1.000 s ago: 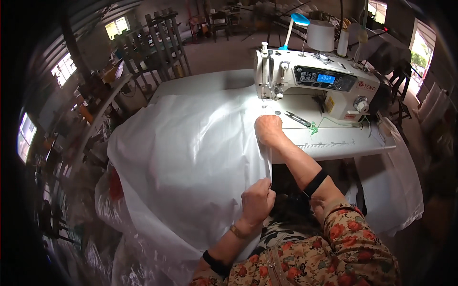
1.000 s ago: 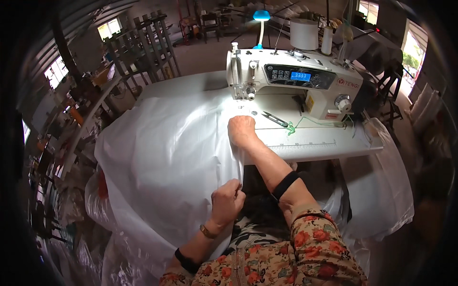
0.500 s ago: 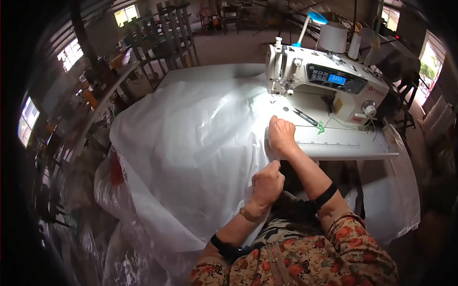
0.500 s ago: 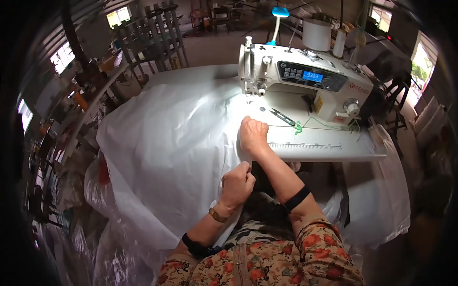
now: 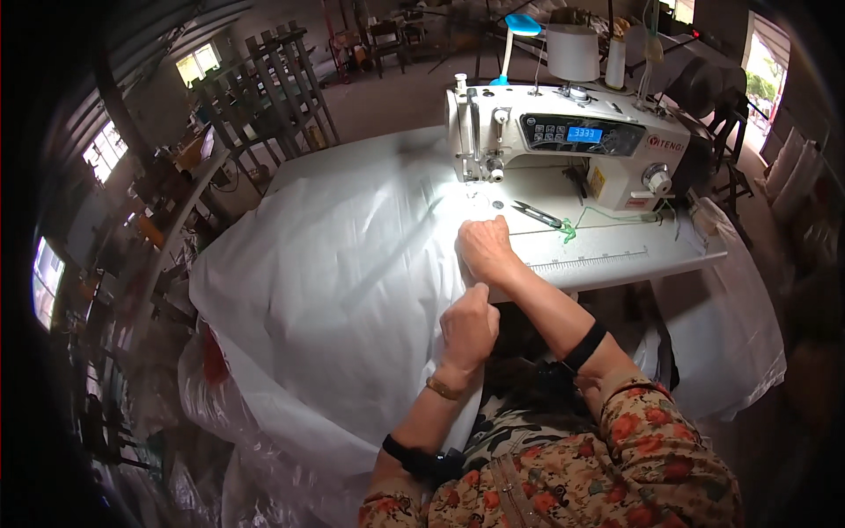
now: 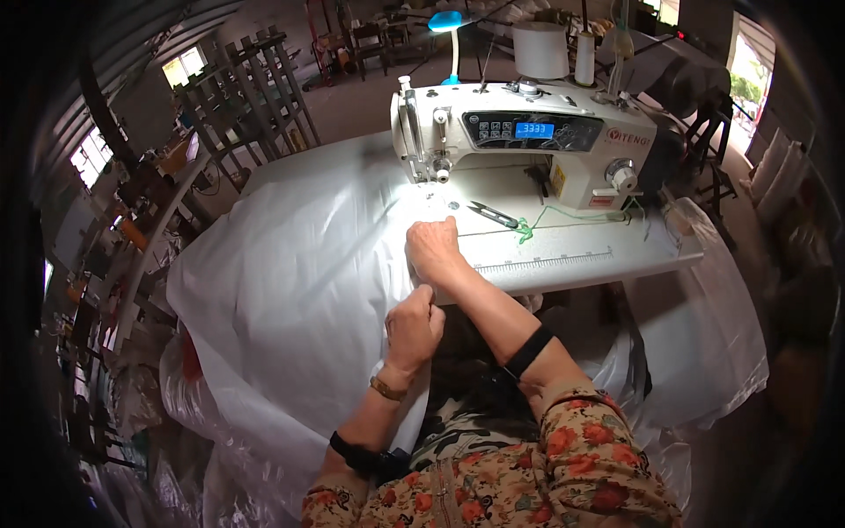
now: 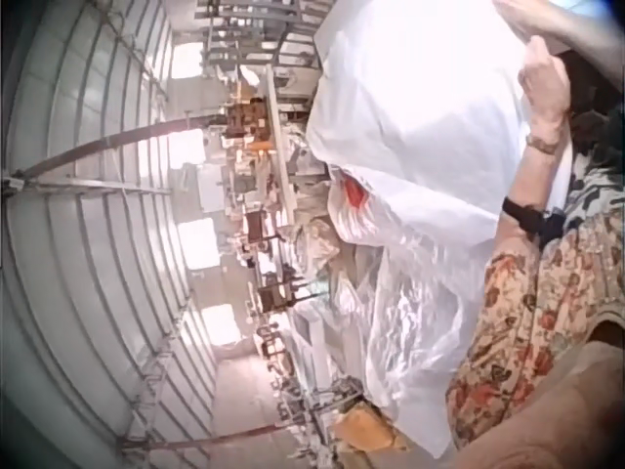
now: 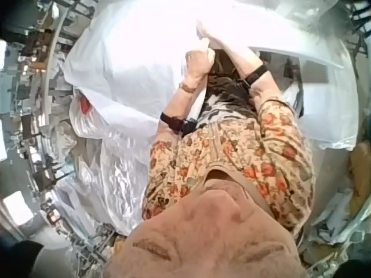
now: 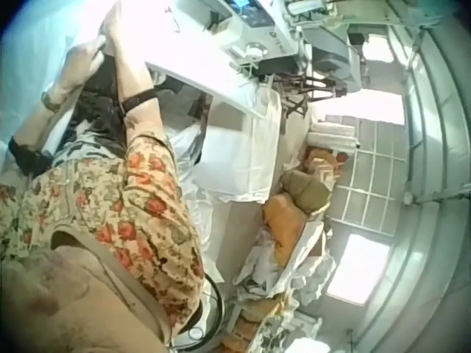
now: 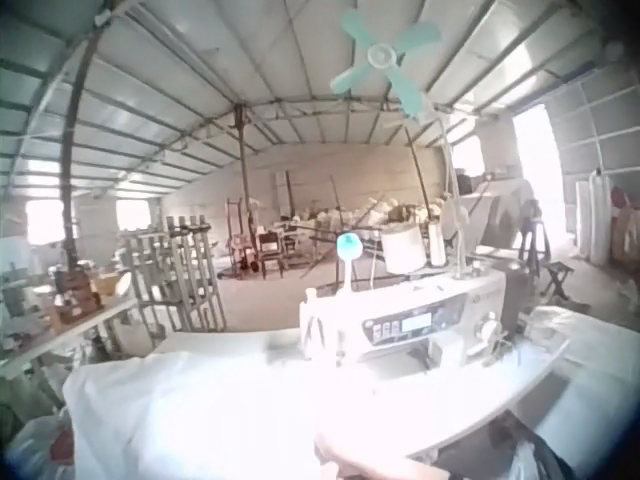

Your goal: The recorder is using an industrial sewing machine to stitch the edges of a large white plastic or fabric sheet.

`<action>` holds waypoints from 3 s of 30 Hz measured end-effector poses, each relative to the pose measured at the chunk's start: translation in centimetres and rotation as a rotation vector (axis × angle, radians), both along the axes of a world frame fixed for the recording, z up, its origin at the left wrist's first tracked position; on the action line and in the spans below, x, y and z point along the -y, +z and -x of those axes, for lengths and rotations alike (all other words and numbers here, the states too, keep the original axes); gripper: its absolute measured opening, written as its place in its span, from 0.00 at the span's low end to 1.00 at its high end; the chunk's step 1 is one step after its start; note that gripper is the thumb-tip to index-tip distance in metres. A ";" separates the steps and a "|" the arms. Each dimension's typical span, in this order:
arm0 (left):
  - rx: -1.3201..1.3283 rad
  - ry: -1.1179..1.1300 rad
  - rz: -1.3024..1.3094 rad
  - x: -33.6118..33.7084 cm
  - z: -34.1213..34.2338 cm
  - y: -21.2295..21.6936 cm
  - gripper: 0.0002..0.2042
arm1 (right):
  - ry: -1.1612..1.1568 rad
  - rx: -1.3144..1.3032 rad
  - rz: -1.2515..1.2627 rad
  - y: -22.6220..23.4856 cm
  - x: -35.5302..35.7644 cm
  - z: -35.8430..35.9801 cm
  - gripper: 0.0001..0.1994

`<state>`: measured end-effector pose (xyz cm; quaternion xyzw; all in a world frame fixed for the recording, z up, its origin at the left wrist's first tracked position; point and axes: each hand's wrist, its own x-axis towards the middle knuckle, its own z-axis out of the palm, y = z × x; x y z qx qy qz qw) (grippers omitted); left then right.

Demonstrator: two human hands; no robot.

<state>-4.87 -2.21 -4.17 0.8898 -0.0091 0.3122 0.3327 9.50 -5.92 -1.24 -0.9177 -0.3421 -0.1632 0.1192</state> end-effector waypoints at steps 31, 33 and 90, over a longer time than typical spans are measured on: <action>-0.358 0.354 -0.128 -8.3 20.8 -5.8 0.19 | 0.383 -1.593 -0.806 -16.1 2.9 13.3 0.26; -0.273 0.401 -0.098 -10.2 21.3 -4.9 0.15 | 0.417 -1.567 -0.788 -16.8 3.1 13.4 0.26; -0.058 0.461 -0.297 -11.2 18.2 8.4 0.04 | 1.067 -1.258 -0.232 -2.8 16.2 18.8 0.14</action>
